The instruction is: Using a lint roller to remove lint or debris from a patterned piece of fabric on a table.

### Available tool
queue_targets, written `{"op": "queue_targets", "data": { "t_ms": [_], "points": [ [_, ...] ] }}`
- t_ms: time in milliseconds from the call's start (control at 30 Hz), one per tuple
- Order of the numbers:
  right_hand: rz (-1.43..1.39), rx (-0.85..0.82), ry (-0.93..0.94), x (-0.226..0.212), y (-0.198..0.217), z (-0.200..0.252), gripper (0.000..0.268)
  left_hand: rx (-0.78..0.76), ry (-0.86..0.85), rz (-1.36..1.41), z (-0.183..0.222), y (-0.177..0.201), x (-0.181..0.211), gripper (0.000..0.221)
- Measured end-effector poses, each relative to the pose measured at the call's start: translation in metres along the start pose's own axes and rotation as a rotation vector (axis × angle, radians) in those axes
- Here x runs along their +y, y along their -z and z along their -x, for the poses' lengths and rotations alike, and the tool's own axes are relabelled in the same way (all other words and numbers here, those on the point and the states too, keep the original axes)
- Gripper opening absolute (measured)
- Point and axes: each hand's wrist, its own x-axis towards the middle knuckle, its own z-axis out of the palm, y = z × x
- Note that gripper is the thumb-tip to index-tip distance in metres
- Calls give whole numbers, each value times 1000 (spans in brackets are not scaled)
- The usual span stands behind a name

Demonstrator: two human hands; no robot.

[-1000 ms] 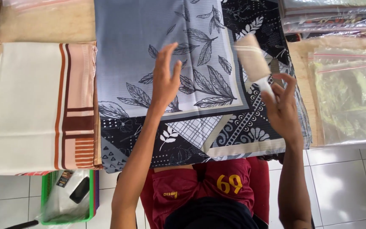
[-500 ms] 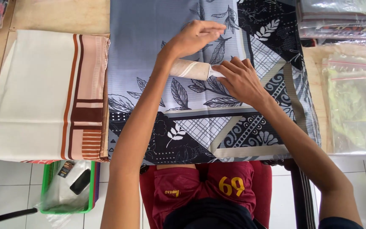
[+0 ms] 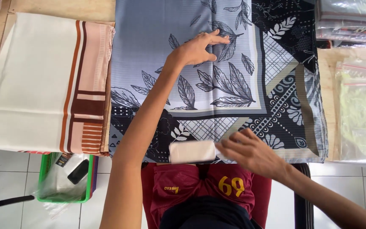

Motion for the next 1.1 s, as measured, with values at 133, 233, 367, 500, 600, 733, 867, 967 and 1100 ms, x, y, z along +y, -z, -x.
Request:
{"op": "queue_targets", "data": {
  "t_ms": [133,233,367,500,600,733,867,967,1100],
  "points": [
    [83,23,122,-25,15,6,45,39,24,10,4,-4,3,65],
    [-23,-25,106,-25,4,21,58,147,-31,-23,1,-12,-3,64],
    [-273,175,-127,-22,4,24,37,334,-132,-60,22,-23,-5,53],
    [-621,427,-541,-41,17,2,28,584,-345,99,58,-36,14,39],
    [-833,567,-597,-58,16,-21,20,729,-275,162,104,-53,51,43],
    [-1001,584,-644,-79,-9,-35,24,838,-75,319,161,-100,90,59],
    [-753,441,-690,-94,-6,-53,14,772,-2,232,181,-138,80,48],
    [-869,502,-780,-104,-1,-67,12,732,73,-63,184,-150,64,45],
    [-766,487,-858,-103,-10,-59,10,772,89,-217,178,-155,53,45]
  ]
}}
